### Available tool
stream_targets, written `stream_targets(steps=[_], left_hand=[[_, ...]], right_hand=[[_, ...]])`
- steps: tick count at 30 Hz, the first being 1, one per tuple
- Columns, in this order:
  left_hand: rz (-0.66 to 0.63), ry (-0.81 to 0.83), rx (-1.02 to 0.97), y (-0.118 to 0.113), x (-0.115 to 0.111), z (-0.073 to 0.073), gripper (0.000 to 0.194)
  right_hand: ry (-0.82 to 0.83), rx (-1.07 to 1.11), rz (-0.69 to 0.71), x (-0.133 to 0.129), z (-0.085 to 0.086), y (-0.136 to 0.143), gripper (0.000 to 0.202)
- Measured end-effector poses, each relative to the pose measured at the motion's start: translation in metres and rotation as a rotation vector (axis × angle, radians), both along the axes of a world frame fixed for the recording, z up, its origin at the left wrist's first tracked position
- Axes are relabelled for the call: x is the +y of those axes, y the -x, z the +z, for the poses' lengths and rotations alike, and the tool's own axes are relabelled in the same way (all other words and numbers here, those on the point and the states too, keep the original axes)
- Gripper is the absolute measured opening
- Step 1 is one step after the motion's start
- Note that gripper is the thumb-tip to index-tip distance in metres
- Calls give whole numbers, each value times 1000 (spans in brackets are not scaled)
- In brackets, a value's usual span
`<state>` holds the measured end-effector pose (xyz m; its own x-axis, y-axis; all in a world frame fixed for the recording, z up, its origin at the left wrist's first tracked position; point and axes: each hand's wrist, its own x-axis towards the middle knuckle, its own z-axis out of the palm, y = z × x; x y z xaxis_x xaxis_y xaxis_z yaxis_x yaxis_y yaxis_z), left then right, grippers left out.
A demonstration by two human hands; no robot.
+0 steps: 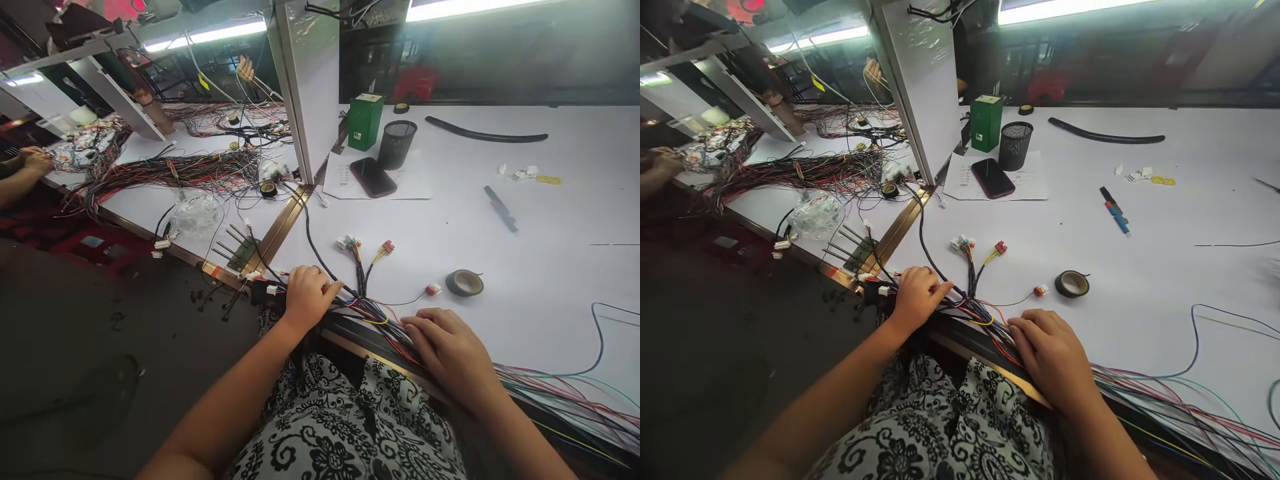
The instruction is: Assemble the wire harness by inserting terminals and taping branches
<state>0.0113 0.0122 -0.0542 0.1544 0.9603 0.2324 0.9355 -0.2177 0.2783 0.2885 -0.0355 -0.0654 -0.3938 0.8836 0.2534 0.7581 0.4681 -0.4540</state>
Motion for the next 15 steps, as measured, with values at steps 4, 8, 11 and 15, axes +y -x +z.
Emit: stream_targets(steps=[4,8,11,15], left_hand=[[-8,-28,-66,3,-1,-1,40],[-13,-53,-123,6,-2,-3,38],[-17,-59,-119,7,-2,-3,38],[-19,-51,-116,6,-4,-2,36]], right_hand=[[10,-3,-8,-1,-1,0,26],[5,-7,-17,-1,-1,0,27],[7,-1,-15,-1,0,0,27],[11,0,-23,-1,3,0,27]])
